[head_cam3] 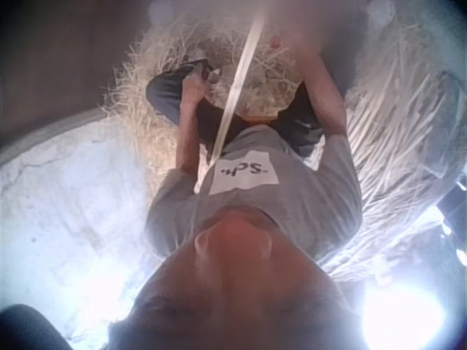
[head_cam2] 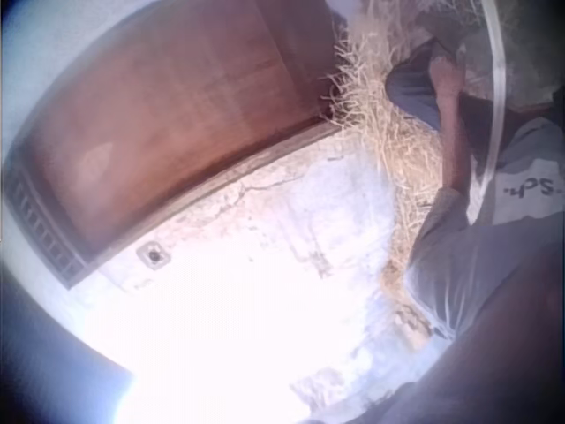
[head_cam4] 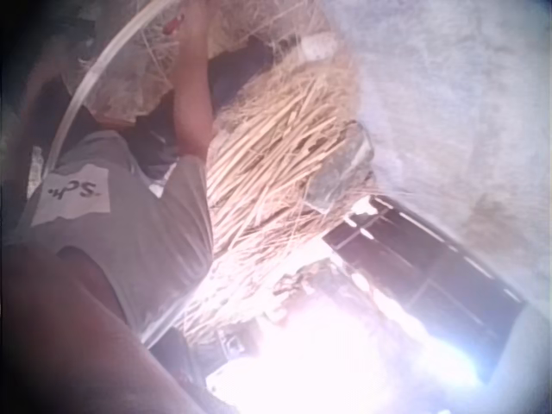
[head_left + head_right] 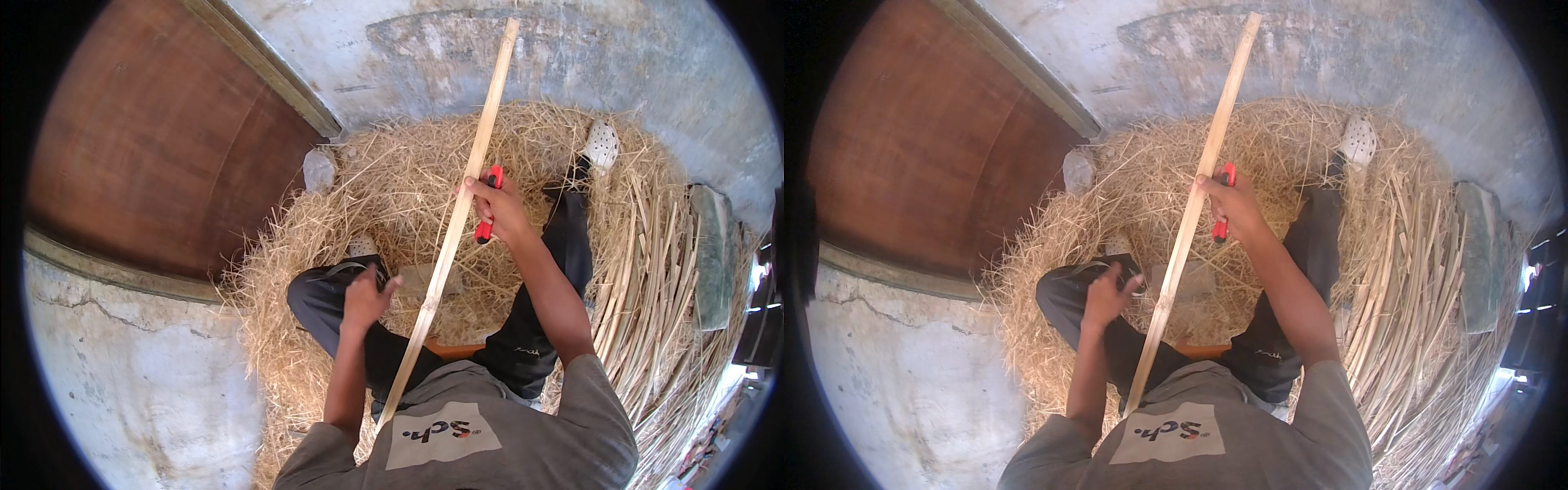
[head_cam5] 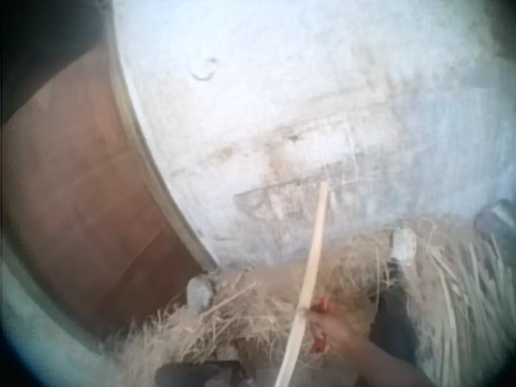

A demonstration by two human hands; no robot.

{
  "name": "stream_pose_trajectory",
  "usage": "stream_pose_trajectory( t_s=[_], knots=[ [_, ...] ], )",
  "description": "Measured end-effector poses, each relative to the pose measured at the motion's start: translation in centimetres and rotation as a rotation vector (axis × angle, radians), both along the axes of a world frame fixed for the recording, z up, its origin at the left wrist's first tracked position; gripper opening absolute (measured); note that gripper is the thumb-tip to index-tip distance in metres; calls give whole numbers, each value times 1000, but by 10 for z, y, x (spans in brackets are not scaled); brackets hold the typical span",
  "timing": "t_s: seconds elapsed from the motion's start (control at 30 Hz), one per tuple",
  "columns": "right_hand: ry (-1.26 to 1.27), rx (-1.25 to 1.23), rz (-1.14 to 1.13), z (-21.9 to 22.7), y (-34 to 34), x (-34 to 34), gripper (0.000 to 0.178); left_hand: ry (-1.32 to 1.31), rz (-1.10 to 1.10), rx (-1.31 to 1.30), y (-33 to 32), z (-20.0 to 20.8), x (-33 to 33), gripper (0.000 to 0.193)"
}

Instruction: The person sits on a straw-covered floor and uses a knife to shave a long bamboo pole, removing the outer layer to create a smooth, thin strip. They then use a red utility knife to further refine the edges of the bamboo strip.

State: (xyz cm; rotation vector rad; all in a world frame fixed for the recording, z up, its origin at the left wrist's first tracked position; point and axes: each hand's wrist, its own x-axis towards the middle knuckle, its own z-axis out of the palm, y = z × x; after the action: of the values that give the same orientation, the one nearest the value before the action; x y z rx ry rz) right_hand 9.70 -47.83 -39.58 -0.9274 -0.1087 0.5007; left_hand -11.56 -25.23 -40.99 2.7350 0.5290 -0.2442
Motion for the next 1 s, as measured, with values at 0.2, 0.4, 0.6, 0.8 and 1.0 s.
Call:
stream_pose_trajectory(
  t_s=[0.2,0.4,0.6,0.8,1.0],
  knots=[
    [-25,-30,-20,-11,-4,2,21,-74,119,-6,-18,22,9,80],
    [-46,-56,11,-19,-4,4,23,0,-92,-489,-45,32,18,65],
    [-37,-66,12,-12,-1,1,25,-39,-291,-1291,-66,-1,26,48],
    [-133,-161,85,-11,-9,-1,18,14,-49,-1481,-75,21,14,39],
    [-152,-91,326,-9,-1,-35,25,-17,104,-1742,-71,38,-11,41]
  ],
)
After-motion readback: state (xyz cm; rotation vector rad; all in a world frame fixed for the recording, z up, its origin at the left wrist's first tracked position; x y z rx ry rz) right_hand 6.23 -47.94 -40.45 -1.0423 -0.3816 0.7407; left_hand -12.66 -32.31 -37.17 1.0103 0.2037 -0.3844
